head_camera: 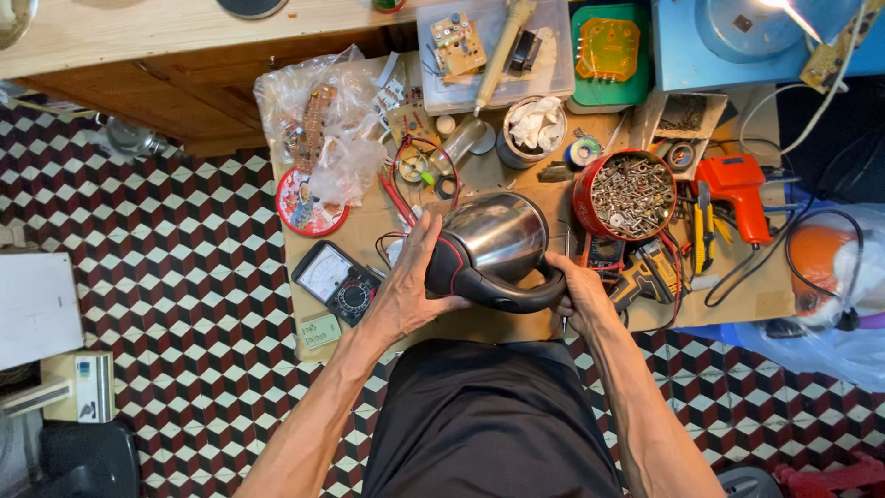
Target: The person disassembles and reassembles a stainless steel electric kettle on a cluttered workbench. They remove the handle, search through a container of fasteners, and use a cordless drill to remove and reinstall screws on the kettle's base and body.
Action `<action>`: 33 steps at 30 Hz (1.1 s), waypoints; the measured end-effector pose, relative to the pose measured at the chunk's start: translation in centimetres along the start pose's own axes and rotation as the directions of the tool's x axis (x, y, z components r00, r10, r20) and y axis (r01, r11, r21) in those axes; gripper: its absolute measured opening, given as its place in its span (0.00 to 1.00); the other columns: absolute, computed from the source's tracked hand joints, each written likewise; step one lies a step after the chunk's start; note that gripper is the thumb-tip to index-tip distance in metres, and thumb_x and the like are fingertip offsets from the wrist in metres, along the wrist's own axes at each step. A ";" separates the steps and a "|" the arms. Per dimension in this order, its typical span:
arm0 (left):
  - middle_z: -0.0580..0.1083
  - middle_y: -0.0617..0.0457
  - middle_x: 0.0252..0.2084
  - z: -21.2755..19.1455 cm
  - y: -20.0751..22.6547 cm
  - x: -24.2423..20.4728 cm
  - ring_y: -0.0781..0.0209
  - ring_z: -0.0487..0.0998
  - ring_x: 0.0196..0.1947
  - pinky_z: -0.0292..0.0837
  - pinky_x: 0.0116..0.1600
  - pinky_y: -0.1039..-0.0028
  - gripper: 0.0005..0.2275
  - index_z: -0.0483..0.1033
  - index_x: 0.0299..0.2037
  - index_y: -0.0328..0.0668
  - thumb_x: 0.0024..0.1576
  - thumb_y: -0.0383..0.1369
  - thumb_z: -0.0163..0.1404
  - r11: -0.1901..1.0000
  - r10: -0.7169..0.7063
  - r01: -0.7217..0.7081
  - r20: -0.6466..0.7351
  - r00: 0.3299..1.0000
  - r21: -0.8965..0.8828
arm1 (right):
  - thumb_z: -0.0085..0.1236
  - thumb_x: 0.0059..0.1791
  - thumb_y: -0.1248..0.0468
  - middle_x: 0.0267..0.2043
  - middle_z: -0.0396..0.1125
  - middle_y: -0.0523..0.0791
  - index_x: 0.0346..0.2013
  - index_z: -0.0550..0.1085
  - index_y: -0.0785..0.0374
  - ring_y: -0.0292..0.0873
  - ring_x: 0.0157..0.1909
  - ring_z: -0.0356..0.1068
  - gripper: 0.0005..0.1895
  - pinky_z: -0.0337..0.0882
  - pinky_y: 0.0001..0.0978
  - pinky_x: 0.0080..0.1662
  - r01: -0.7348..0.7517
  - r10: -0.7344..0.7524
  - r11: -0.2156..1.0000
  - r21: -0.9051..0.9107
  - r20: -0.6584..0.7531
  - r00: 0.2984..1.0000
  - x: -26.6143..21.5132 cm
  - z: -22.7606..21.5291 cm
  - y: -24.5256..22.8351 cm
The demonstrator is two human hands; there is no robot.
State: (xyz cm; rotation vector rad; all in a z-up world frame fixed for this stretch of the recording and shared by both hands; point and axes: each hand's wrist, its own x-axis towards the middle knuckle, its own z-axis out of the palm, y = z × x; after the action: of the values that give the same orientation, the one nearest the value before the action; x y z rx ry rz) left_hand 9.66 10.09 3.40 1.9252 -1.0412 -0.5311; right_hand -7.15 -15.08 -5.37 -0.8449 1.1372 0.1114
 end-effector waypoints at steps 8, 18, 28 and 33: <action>0.59 0.37 0.71 1.0 1.2 3.5 0.38 0.58 0.71 0.51 0.75 0.53 0.51 0.51 0.73 0.37 0.40 0.39 0.69 0.983 0.055 -0.049 -0.031 0.998 0.180 | 0.56 0.51 0.52 0.15 0.57 0.37 0.30 0.71 0.56 0.29 0.11 0.46 0.13 0.44 0.21 0.15 -0.200 0.191 0.971 0.129 0.077 0.979 3.4 -2.7 2.3; 0.51 0.35 0.75 3.5 2.2 3.3 0.37 0.53 0.75 0.50 0.75 0.58 0.51 0.50 0.74 0.38 0.39 0.33 0.69 0.949 0.150 -0.152 0.029 0.988 0.276 | 0.48 0.58 0.43 0.23 0.61 0.49 0.37 0.73 0.74 0.42 0.21 0.57 0.31 0.56 0.34 0.24 0.089 -0.188 0.933 -0.348 -0.261 0.947 -0.5 -1.2 5.0; 0.56 0.43 0.74 3.7 1.7 1.6 0.44 0.57 0.74 0.57 0.75 0.59 0.51 0.50 0.75 0.41 0.40 0.34 0.70 0.983 0.111 -0.095 -0.096 0.989 0.159 | 0.69 0.42 0.64 0.50 0.72 0.51 0.56 0.71 0.66 0.50 0.50 0.74 0.29 0.74 0.37 0.49 0.625 -0.873 0.093 -0.775 0.238 0.426 -12.3 3.5 2.0; 0.57 0.43 0.73 4.1 1.7 1.7 0.42 0.59 0.72 0.55 0.75 0.56 0.49 0.53 0.73 0.43 0.39 0.31 0.70 0.962 0.188 -0.156 -0.129 0.974 0.225 | 0.68 0.44 0.65 0.49 0.73 0.48 0.52 0.73 0.63 0.52 0.44 0.76 0.23 0.77 0.38 0.41 0.522 -0.876 -0.025 -0.853 0.270 0.399 -11.5 3.3 2.9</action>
State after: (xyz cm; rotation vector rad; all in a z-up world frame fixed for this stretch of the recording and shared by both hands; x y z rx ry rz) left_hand 6.96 6.21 2.70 2.0011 -1.1938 -0.1788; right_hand -11.23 -7.20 3.19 -2.4895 0.7122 -0.4612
